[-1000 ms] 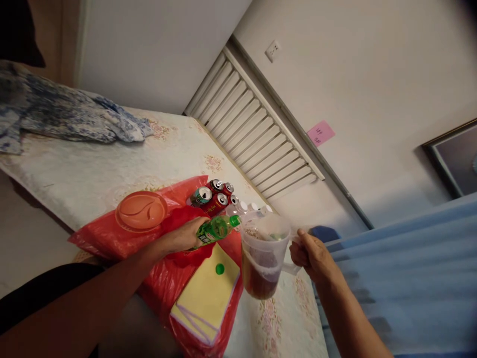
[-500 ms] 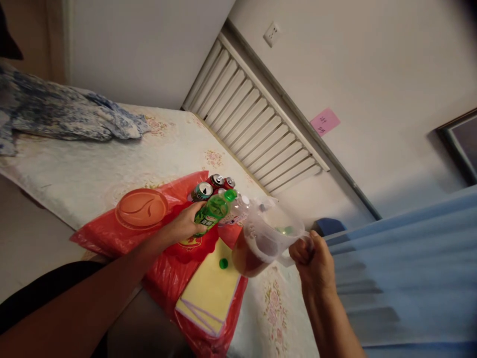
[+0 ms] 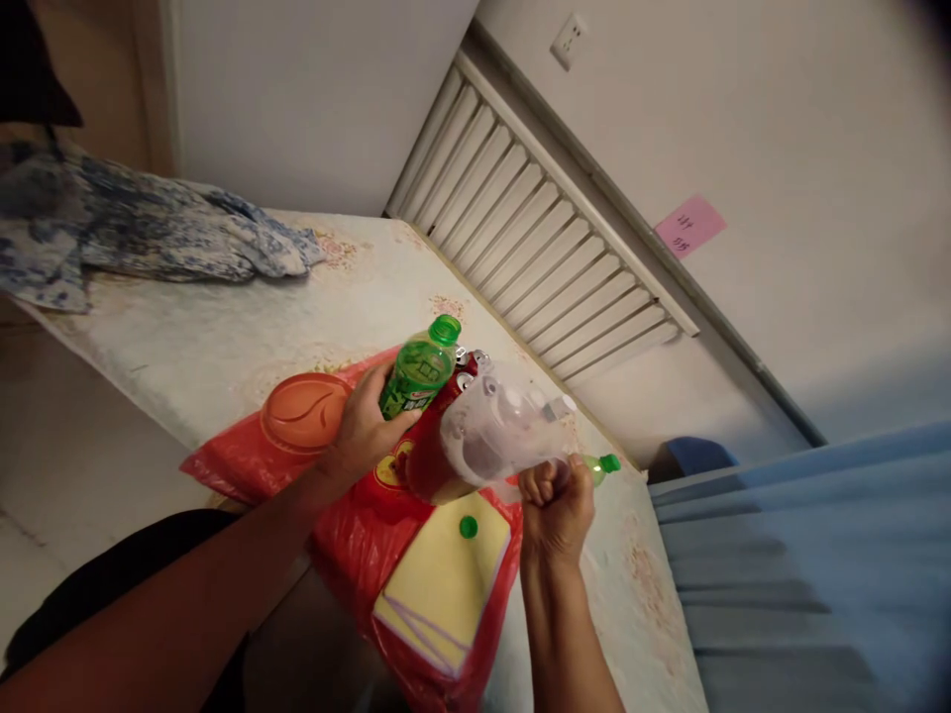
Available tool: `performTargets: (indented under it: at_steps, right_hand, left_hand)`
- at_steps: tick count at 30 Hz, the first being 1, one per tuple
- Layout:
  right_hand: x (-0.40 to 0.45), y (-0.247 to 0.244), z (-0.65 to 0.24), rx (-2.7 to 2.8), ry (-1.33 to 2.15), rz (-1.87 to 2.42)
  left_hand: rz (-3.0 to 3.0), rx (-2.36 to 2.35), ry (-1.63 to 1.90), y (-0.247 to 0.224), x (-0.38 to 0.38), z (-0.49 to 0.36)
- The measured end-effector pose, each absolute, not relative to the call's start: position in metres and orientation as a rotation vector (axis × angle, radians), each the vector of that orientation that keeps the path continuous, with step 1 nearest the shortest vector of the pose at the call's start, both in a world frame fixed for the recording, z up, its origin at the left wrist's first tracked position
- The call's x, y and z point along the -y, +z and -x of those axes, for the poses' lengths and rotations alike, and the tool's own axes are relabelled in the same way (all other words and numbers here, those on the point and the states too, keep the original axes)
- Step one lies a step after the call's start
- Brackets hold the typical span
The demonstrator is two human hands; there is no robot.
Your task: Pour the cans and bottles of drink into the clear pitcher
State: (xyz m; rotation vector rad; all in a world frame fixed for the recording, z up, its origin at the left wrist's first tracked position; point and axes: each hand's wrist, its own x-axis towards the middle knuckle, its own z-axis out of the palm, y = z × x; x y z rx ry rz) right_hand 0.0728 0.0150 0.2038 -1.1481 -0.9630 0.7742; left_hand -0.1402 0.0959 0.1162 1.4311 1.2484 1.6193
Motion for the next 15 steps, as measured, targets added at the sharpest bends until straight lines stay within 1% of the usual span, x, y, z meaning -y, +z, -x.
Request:
performTargets:
  at_steps: [6,15]
  right_hand:
    - [-0.031,0.171,-0.05,0.992,0.79,1.16]
    - [-0.029,0.142,-0.044,0.938,0.795,1.144]
  left_hand:
    - [-1.333,-1.399,1.807,0.114,-0.097,0.145]
    - [-1.332,-1.42,1.792,0.113,-0.097,0.144]
